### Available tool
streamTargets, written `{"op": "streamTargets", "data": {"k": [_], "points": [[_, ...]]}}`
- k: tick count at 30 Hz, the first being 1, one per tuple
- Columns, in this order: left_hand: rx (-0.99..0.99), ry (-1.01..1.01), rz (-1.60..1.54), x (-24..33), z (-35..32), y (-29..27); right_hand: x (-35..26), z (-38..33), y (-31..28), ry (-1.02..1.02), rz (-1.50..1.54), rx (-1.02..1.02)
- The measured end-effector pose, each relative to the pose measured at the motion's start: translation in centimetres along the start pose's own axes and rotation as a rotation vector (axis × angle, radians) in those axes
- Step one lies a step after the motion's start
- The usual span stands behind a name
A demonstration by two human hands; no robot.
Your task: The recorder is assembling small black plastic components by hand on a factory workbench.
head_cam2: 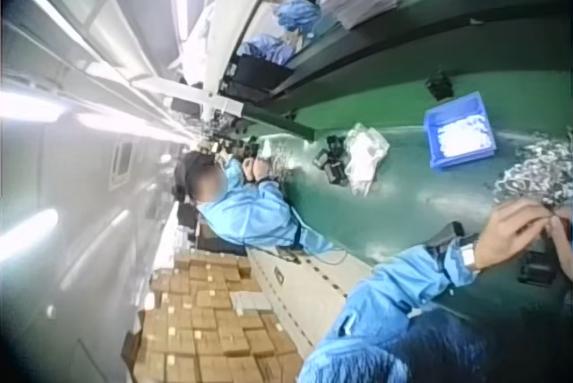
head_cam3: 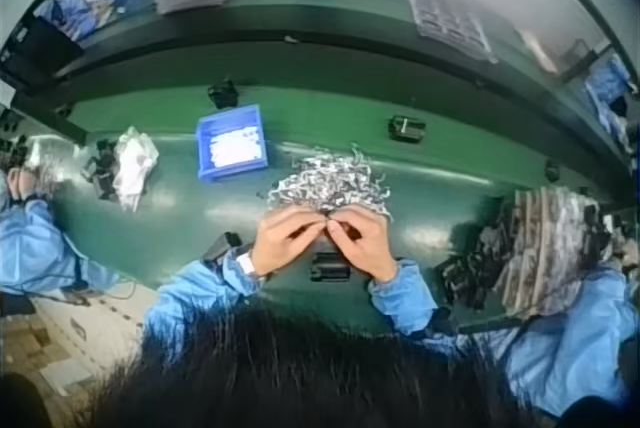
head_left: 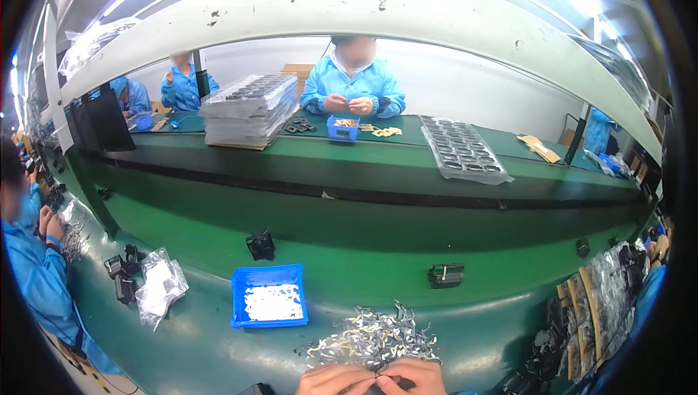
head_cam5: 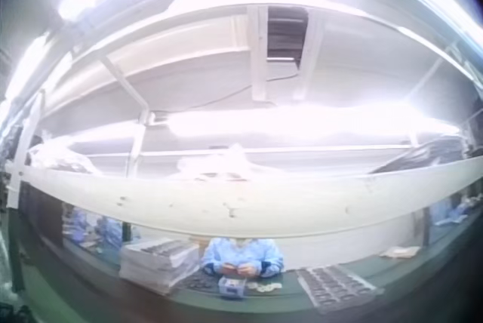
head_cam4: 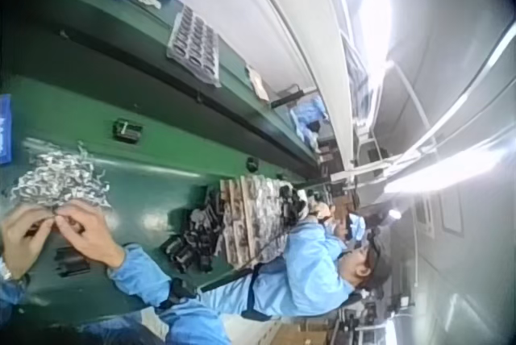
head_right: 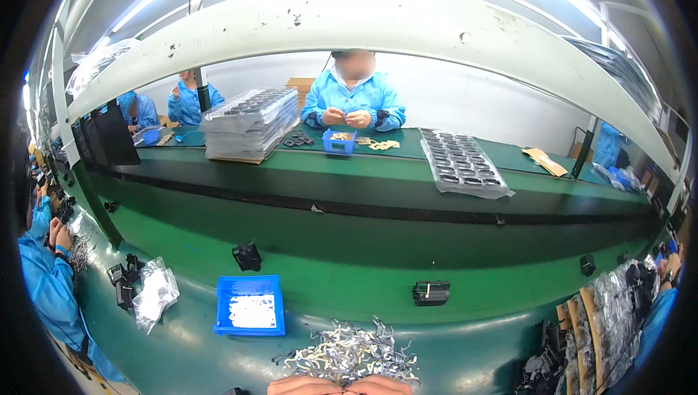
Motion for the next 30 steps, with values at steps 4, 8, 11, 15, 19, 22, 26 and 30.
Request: {"op": "streamTargets", "data": {"k": [4, 8, 11, 15, 19, 22, 26, 30], "points": [[0.034, 0.028, -0.015, -0.4, 0.4, -0.2, 0.2, 0.5, 0.5, -0.125, -0.056, 0.082], [0.018, 0.051, 0.06, -0.8, 1.0, -0.8, -0.1, 1.3, 0.8, -0.209, -0.064, 0.15], [-0.028, 0.114, 0.168, 0.4, 1.3, -1.0, 0.0, 0.7, 0.4, -0.273, -0.071, 0.181], [0.269, 0.23, 0.544, 0.3, 4.3, -4.8, 0.4, -0.3, -0.8, -0.164, -0.001, 0.186], [0.26, 0.111, 0.682, -1.2, 6.3, -8.8, 0.7, -1.0, -1.4, -0.059, 0.018, 0.144], [0.139, 0.173, 0.63, 0.6, 4.8, -6.9, 0.3, -0.5, -1.4, -0.227, -0.245, 0.197], [-0.269, 0.191, 0.402, 2.9, 3.4, -3.0, -0.5, 0.7, -1.5, -0.381, -0.412, 0.078], [-0.268, 0.172, 0.262, 0.8, 3.3, -2.9, -1.5, 1.5, -1.5, -0.378, -0.336, 0.082]]}}
Point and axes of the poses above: each hand's wrist, its own z-axis towards the middle knuckle, its own y-axis out of the palm, x = y × z, the point moved 1 cm from there along z, towards the middle knuckle, and after that the axes turned 12 degrees about -z, right-handed, at the moved point
